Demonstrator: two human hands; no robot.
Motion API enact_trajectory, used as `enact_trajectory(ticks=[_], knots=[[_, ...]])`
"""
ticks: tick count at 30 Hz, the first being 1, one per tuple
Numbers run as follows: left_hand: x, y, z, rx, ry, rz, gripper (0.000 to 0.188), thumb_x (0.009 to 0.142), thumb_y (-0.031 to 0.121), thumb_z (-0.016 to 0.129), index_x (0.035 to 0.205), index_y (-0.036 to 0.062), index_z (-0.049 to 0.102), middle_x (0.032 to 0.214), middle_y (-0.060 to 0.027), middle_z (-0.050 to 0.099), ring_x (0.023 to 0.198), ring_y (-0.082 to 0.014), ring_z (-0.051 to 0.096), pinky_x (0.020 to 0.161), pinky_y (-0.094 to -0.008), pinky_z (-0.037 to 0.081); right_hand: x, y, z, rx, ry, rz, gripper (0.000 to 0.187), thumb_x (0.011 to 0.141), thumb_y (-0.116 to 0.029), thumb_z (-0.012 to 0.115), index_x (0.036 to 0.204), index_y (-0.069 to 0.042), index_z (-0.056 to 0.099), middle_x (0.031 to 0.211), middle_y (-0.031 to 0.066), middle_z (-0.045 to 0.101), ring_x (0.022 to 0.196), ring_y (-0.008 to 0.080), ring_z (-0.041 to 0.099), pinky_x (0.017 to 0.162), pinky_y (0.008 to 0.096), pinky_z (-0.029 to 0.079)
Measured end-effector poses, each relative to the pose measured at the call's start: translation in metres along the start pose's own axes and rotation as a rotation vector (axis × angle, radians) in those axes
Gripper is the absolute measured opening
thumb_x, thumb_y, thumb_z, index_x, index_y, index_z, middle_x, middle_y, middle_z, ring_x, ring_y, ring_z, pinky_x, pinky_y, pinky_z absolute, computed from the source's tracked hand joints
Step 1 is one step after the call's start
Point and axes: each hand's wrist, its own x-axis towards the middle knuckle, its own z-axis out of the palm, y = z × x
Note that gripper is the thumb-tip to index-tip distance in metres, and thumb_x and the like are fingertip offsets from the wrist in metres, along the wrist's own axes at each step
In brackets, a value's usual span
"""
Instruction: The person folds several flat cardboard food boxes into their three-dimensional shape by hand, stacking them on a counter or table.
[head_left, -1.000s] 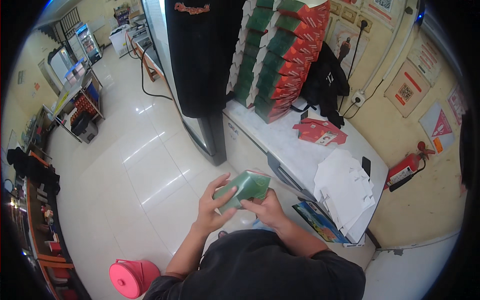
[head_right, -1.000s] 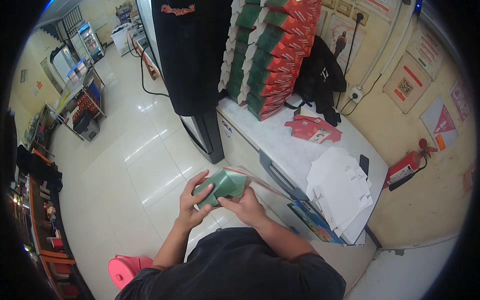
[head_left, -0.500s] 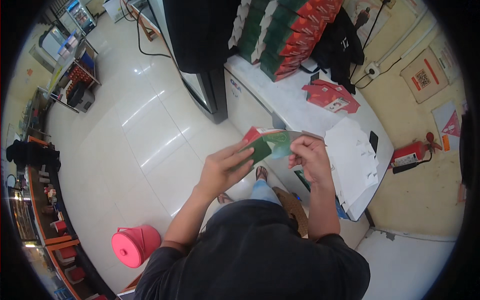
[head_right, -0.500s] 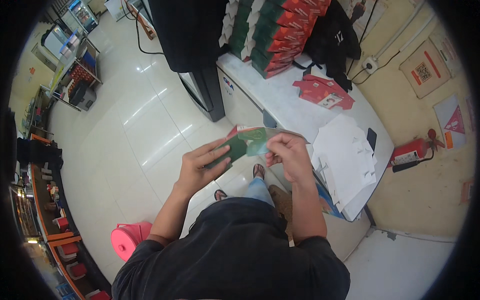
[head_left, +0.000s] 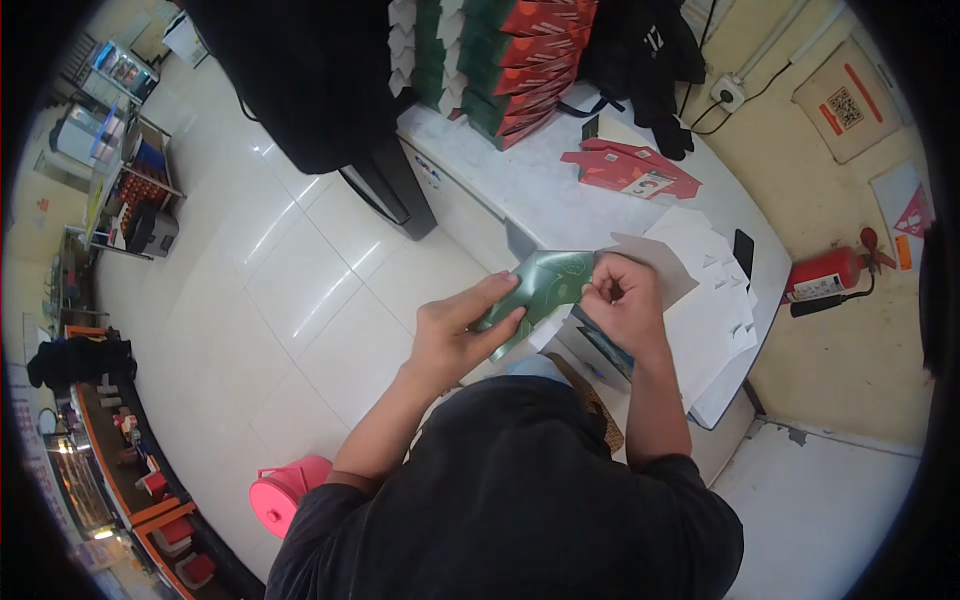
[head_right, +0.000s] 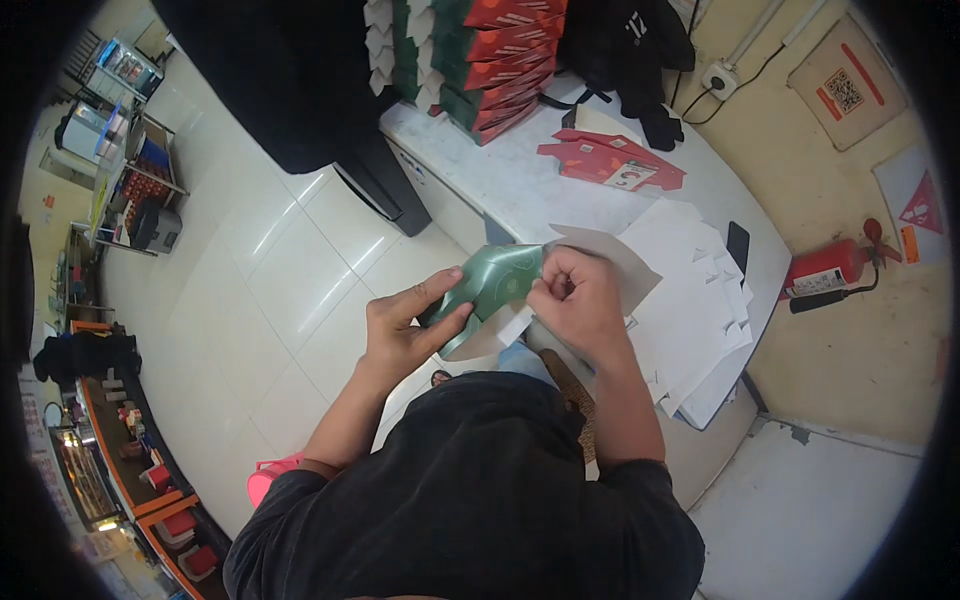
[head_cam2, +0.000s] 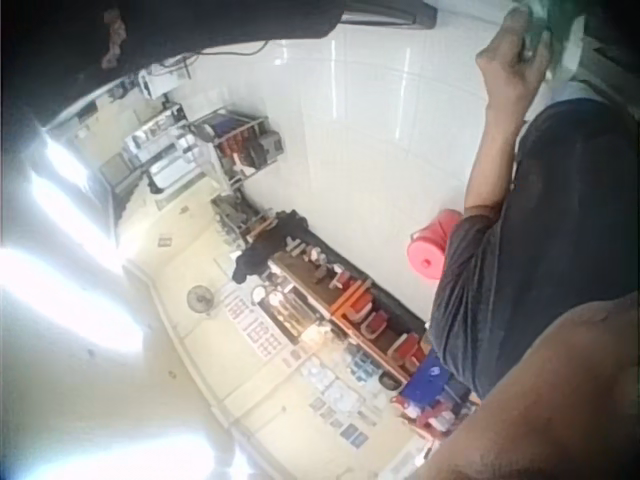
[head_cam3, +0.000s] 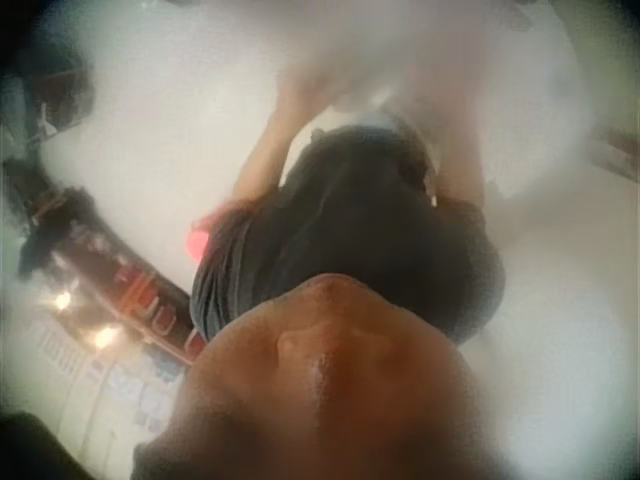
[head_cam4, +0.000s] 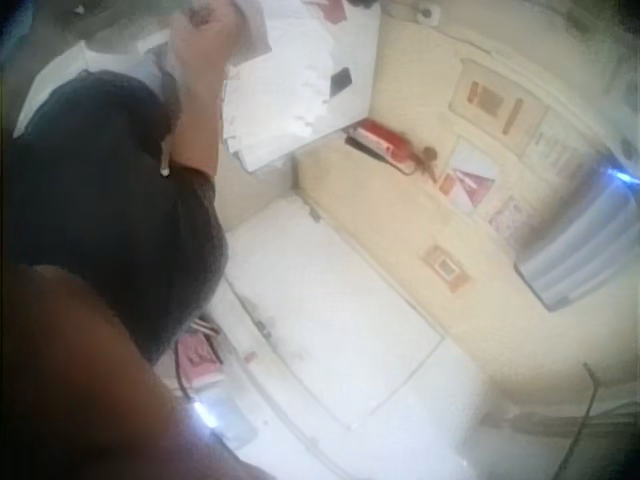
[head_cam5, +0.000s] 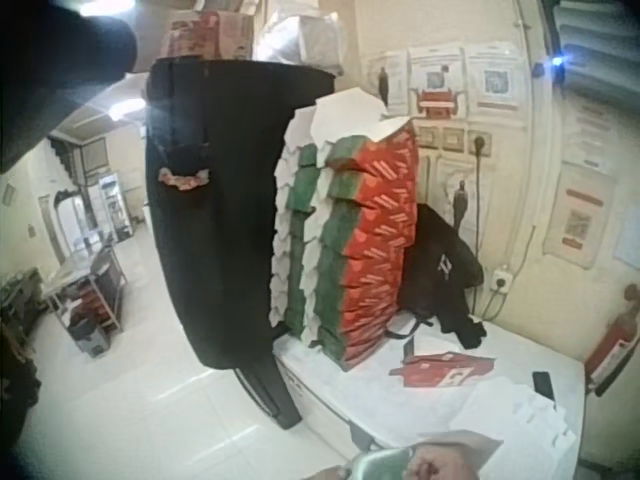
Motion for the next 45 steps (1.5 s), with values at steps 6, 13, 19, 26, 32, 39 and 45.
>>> enact_trajectory(ticks=[6, 13, 19, 26, 32, 39, 45], knots=[[0.046, 0.005, 0.051, 0.182, 0.105, 0.116, 0.027, 0.079, 0.005, 0.078, 0.105, -0.0012, 0.071, 0.098, -0.0243, 0.071, 0.09, -0.0284, 0.074, 0.067, -0.0315, 0.058, 0.012, 0.005, -0.008, 0.166, 0.06, 0.036, 0.023, 0.085, 0.002, 0.065, 0.07, -0.005, 0.049, 0.061, -0.0052, 0.047, 0.052, 0.0015, 0.041, 0.048, 0.0197, 0.034], [0.096, 0.006, 0.092, 0.195, 0.042, 0.171, 0.024, 0.077, 0.006, 0.08, 0.098, -0.0028, 0.073, 0.103, -0.0254, 0.07, 0.081, -0.0254, 0.074, 0.066, -0.029, 0.057, 0.033, 0.023, -0.048, 0.927, 0.136, 0.242, 0.018, 0.091, -0.001, 0.059, 0.074, -0.003, 0.051, 0.063, 0.0015, 0.055, 0.051, 0.0074, 0.053, 0.048, 0.0243, 0.049], [0.126, 0.016, 0.116, 0.063, -0.064, -0.006, 0.023, 0.074, 0.004, 0.083, 0.094, -0.0047, 0.075, 0.105, -0.0224, 0.072, 0.087, -0.0223, 0.073, 0.074, -0.0288, 0.057, 0.046, 0.046, -0.087, 0.505, 0.192, 0.106, 0.012, 0.089, 0.002, 0.061, 0.078, 0.001, 0.057, 0.069, 0.0014, 0.058, 0.061, 0.0049, 0.056, 0.051, 0.0213, 0.049], [0.147, 0.021, 0.135, 0.186, -0.024, 0.13, 0.023, 0.072, 0.004, 0.084, 0.089, -0.0054, 0.074, 0.104, -0.0221, 0.072, 0.08, -0.0211, 0.073, 0.068, -0.0281, 0.057, 0.063, 0.044, -0.104, 0.533, 0.299, 0.159, 0.01, 0.087, -0.003, 0.069, 0.094, 0.003, 0.069, 0.079, 0.0014, 0.066, 0.064, 0.0033, 0.057, 0.055, 0.019, 0.047], [0.154, 0.028, 0.147, 0.222, 0.042, 0.287, 0.024, 0.071, 0.004, 0.085, 0.09, -0.004, 0.072, 0.104, -0.022, 0.072, 0.081, -0.0261, 0.074, 0.07, -0.0288, 0.057, 0.069, 0.041, -0.103, 0.248, 0.333, -0.092, 0.009, 0.087, 0.0, 0.068, 0.096, 0.002, 0.07, 0.081, 0.0013, 0.066, 0.068, 0.0044, 0.058, 0.059, 0.0205, 0.047], [0.162, 0.024, 0.147, 0.319, 0.077, 0.435, 0.025, 0.07, 0.0, 0.083, 0.091, -0.0033, 0.071, 0.104, -0.0213, 0.072, 0.09, -0.0306, 0.073, 0.074, -0.0325, 0.058, 0.064, 0.045, -0.104, 0.54, 0.163, 0.129, 0.011, 0.095, -0.009, 0.064, 0.094, -0.001, 0.069, 0.075, 0.001, 0.063, 0.06, 0.0038, 0.051, 0.052, 0.0203, 0.039], [0.164, 0.019, 0.143, 0.305, 0.09, 0.427, 0.025, 0.07, 0.0, 0.084, 0.09, -0.0045, 0.07, 0.102, -0.0206, 0.072, 0.091, -0.0321, 0.072, 0.077, -0.0341, 0.059, 0.074, 0.03, -0.116, 0.461, 0.159, 0.327, 0.017, 0.099, -0.011, 0.058, 0.09, 0.0, 0.067, 0.069, -0.0023, 0.056, 0.056, 0.0031, 0.044, 0.051, 0.0191, 0.035]])
